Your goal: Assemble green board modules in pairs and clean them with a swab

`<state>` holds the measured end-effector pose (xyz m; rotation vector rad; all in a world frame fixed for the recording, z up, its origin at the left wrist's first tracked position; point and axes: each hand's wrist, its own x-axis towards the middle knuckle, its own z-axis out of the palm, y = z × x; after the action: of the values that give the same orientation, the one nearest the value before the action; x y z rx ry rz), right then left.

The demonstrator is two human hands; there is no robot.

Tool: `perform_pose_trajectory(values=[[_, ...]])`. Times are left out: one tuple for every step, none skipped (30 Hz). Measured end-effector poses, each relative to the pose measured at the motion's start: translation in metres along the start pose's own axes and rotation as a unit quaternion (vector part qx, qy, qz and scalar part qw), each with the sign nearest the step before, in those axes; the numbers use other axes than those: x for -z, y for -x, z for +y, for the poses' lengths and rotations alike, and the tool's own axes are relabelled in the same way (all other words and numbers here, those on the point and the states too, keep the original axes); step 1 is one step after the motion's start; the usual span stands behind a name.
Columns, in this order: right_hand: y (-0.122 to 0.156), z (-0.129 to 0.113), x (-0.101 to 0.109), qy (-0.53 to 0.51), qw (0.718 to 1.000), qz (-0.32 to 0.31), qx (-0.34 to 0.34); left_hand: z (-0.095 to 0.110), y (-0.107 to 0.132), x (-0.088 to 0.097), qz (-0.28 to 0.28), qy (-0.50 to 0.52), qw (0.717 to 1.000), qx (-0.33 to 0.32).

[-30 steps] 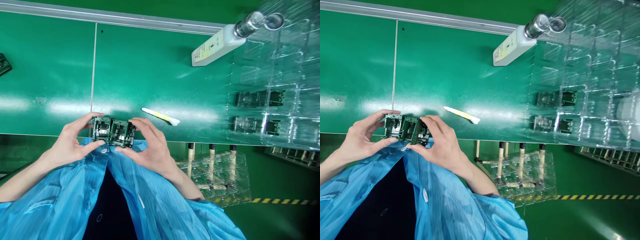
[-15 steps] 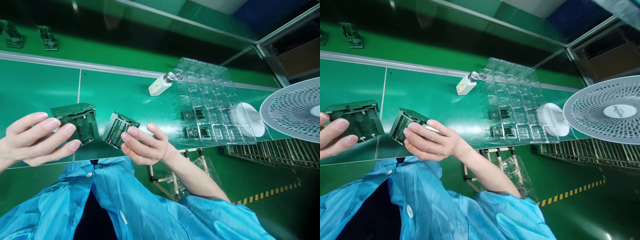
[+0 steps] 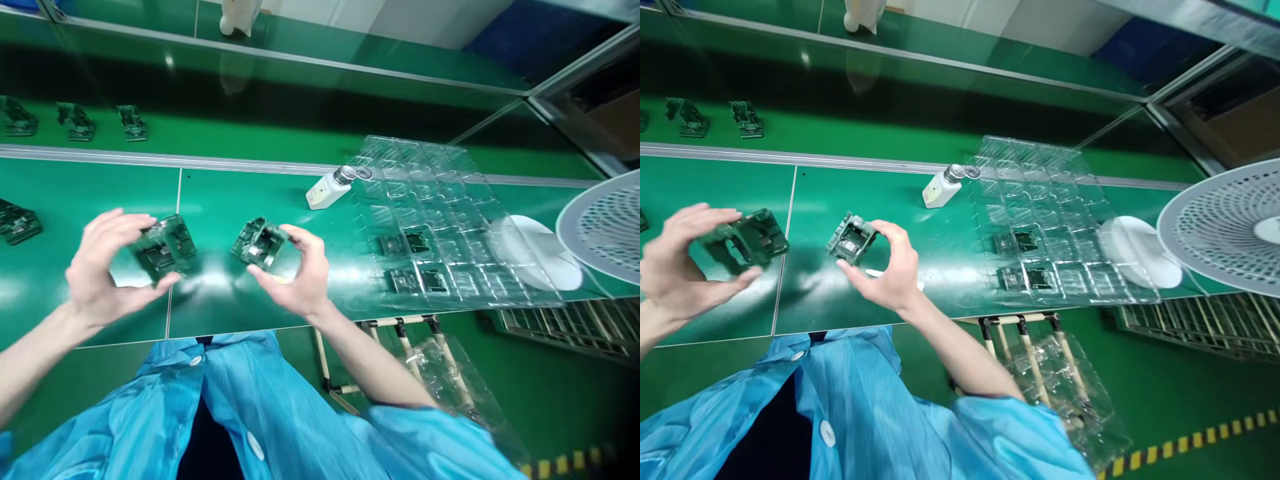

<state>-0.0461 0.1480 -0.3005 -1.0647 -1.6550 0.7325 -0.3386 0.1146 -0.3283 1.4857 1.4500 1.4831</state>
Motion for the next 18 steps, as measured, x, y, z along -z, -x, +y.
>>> perform_pose_trajectory(values=[[0.003, 0.005, -0.010, -0.077, 0.991, 0.037, -0.100, 0.005, 0.005, -0.007, 0.039, 0.028, 0.998, 0.033], [0.005, 0.009, -0.019, -0.156, 0.969, 0.052, -0.187, 0.009, 0.008, -0.014, 0.047, 0.068, 0.994, 0.078], [0.006, 0.012, -0.029, -0.231, 0.938, 0.056, -0.253, 0.014, 0.011, -0.022, 0.033, 0.130, 0.981, 0.137], [0.007, 0.013, -0.038, -0.299, 0.904, 0.057, -0.300, 0.017, 0.013, -0.029, 0.010, 0.202, 0.959, 0.198], [0.007, 0.014, -0.046, -0.355, 0.872, 0.061, -0.332, 0.019, 0.015, -0.036, -0.009, 0.273, 0.928, 0.252], [0.008, 0.013, -0.052, -0.404, 0.839, 0.069, -0.357, 0.020, 0.016, -0.043, -0.012, 0.339, 0.893, 0.296], [0.009, 0.012, -0.058, -0.452, 0.803, 0.080, -0.380, 0.021, 0.018, -0.050, -0.003, 0.396, 0.856, 0.333], [0.010, 0.011, -0.062, -0.488, 0.773, 0.087, -0.397, 0.020, 0.020, -0.056, 0.008, 0.433, 0.828, 0.357], [0.011, 0.009, -0.065, -0.507, 0.756, 0.087, -0.405, 0.019, 0.022, -0.061, 0.015, 0.446, 0.815, 0.368], [0.013, 0.008, -0.067, -0.517, 0.747, 0.081, -0.410, 0.018, 0.024, -0.065, 0.013, 0.449, 0.810, 0.376], [0.014, 0.009, -0.068, -0.520, 0.746, 0.073, -0.411, 0.016, 0.025, -0.067, 0.010, 0.447, 0.808, 0.383], [0.016, 0.010, -0.068, -0.513, 0.753, 0.062, -0.407, 0.014, 0.026, -0.067, 0.005, 0.442, 0.809, 0.389], [0.019, 0.012, -0.067, -0.495, 0.773, 0.051, -0.395, 0.010, 0.027, -0.065, -0.004, 0.430, 0.814, 0.391], [0.022, 0.015, -0.065, -0.460, 0.805, 0.041, -0.372, 0.006, 0.028, -0.061, -0.015, 0.403, 0.831, 0.382], [0.026, 0.019, -0.062, -0.405, 0.849, 0.029, -0.337, 0.001, 0.029, -0.055, -0.027, 0.362, 0.859, 0.362], [0.031, 0.023, -0.059, -0.329, 0.899, 0.009, -0.290, -0.005, 0.031, -0.047, -0.035, 0.314, 0.888, 0.334], [0.036, 0.026, -0.057, -0.234, 0.944, -0.024, -0.232, -0.011, 0.034, -0.037, -0.037, 0.271, 0.912, 0.305], [0.042, 0.028, -0.054, -0.127, 0.975, -0.072, -0.170, -0.019, 0.038, -0.026, -0.042, 0.220, 0.935, 0.274]])
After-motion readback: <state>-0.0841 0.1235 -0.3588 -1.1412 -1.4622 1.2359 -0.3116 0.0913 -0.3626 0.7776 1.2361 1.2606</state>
